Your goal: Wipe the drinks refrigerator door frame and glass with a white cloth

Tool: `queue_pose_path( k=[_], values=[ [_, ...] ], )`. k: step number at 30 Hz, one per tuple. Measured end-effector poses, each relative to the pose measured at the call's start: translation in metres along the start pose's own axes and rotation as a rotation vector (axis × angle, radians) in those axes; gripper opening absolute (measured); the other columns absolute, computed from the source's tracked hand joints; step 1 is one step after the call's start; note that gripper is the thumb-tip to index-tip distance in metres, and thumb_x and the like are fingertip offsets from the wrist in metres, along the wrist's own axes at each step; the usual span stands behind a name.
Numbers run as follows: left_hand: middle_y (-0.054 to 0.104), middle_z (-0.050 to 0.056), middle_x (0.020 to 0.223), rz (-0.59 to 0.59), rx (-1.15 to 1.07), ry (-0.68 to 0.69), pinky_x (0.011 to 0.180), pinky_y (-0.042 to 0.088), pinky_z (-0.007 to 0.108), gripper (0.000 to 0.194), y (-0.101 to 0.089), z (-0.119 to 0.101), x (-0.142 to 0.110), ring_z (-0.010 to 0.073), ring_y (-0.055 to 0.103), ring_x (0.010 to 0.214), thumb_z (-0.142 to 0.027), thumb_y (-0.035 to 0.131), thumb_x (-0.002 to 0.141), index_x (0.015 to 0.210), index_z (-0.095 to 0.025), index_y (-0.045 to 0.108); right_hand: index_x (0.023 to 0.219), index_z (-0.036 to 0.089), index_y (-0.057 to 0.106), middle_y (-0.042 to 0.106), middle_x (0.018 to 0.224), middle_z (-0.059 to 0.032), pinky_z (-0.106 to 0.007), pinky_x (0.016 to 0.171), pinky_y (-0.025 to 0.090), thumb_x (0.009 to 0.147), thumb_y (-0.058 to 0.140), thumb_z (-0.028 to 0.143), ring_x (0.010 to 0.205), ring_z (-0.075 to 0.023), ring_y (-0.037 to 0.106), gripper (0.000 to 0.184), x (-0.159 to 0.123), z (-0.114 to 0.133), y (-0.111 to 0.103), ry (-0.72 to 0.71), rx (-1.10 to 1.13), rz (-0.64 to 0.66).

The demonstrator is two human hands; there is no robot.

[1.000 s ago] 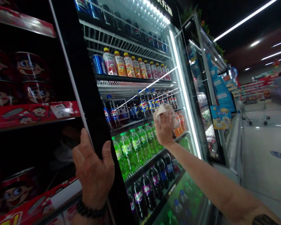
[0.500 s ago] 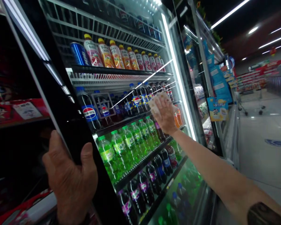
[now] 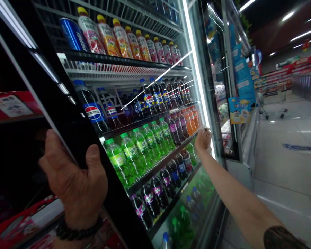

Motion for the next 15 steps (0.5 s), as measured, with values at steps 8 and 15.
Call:
queue_pose_path(
  k=[8,15],
  values=[
    [0.045,0.025,0.167,0.003,-0.020,0.036,0.126,0.038,0.080,0.108,0.002,0.002,0.000,0.0526,0.045,0.153,-0.042,0.065,0.076,0.173,-0.010,0.031,0.177,0.013,0.033,0.026,0.180,-0.0110,-0.064,0.142,0.015,0.118,0.030,0.052,0.172,-0.0323,0.010,0.070,-0.159,0.137,-0.044,-0.926,0.122,0.019],
    [0.040,0.024,0.173,0.019,-0.032,0.077,0.130,0.033,0.078,0.108,-0.002,0.001,0.004,0.0530,0.040,0.158,-0.039,0.067,0.076,0.174,-0.009,0.030,0.159,0.051,0.059,0.042,0.171,0.0138,-0.063,0.143,0.014,0.103,0.057,0.085,0.172,-0.0281,0.010,0.066,-0.217,0.157,-0.069,-1.997,0.155,0.041]
  ],
)
Point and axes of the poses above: each hand's wrist, its own x-axis towards the middle knuckle, its own y-axis out of the palm, z = x × y, the point moved 1 cm from there along x, towards the middle knuckle
